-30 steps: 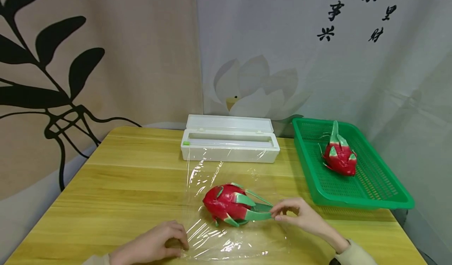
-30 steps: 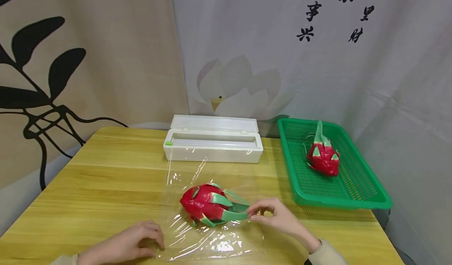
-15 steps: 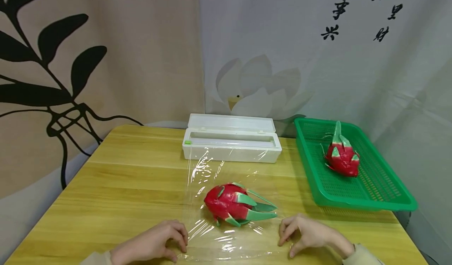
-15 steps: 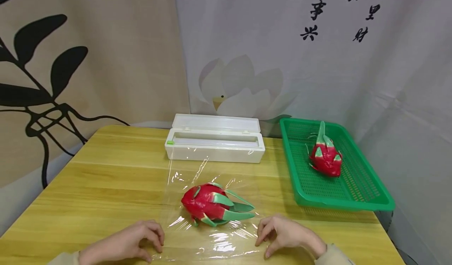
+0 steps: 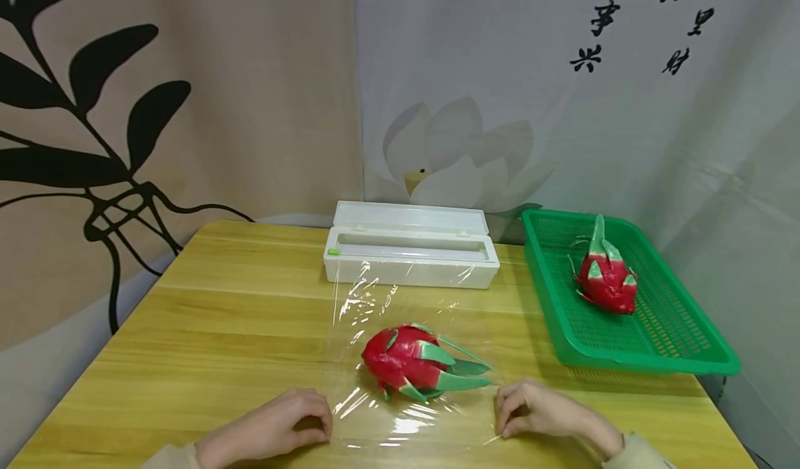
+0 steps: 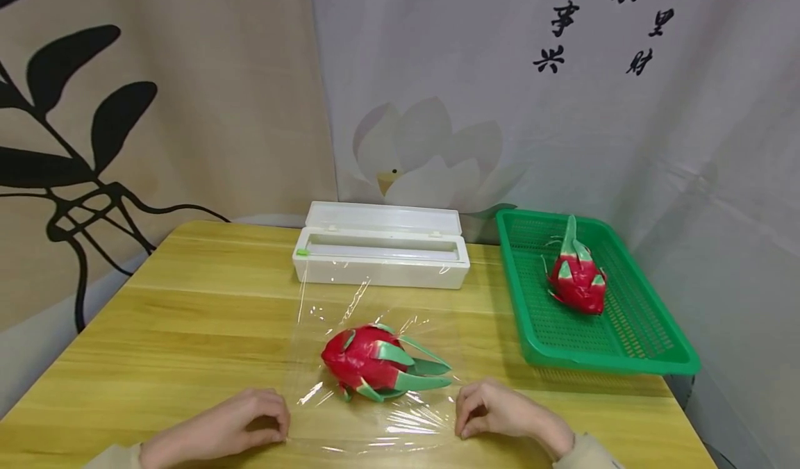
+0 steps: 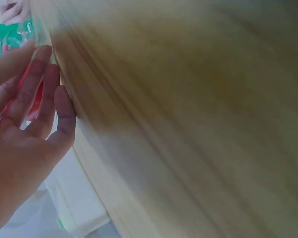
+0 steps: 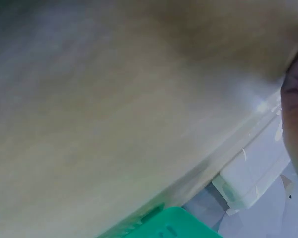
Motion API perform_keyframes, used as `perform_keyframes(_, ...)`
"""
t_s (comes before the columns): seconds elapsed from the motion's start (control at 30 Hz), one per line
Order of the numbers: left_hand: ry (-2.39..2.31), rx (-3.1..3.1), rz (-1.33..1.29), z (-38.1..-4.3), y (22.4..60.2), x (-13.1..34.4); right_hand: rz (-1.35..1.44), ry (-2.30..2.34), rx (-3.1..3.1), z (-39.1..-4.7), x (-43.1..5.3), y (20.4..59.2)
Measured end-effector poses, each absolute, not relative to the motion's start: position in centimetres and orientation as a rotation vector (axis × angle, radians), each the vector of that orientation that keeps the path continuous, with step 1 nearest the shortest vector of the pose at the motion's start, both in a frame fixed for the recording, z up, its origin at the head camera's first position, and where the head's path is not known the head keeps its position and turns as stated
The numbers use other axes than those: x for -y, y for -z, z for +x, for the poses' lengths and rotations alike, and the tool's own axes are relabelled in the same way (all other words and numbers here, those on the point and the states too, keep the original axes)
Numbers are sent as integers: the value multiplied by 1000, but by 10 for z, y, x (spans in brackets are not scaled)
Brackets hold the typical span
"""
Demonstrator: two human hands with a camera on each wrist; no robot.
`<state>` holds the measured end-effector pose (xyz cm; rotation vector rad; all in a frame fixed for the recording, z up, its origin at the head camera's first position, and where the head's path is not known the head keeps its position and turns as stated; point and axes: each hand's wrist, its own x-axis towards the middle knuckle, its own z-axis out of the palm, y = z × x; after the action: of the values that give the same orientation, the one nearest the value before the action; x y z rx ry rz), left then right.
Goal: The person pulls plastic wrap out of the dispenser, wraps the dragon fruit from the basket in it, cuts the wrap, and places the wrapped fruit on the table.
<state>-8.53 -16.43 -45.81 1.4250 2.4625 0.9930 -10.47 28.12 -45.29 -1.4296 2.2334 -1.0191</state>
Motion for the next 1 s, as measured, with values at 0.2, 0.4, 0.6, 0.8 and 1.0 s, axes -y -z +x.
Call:
perform_keyframes(0.2,-1125,-2462,1399,-82,454,161,-1522,1021,-2383,-106,-280,440)
perform_keyframes(0.4,-1287,-2456,1414,-81,451,155,-1496,1172,-2513,-110,-275,425)
perform_keyframes(0.6,-1374,-2553,1511,-83,447,146,-1321,1318,-2780,-110,-257,421)
perform_keyframes(0.8,-1385,-2739,1559,-84,444,137,-1092,1381,-3086,-111,-231,428)
perform_keyframes(1.0,-1349,-2955,1526,-88,440,125,-893,1364,-3246,-108,-215,430)
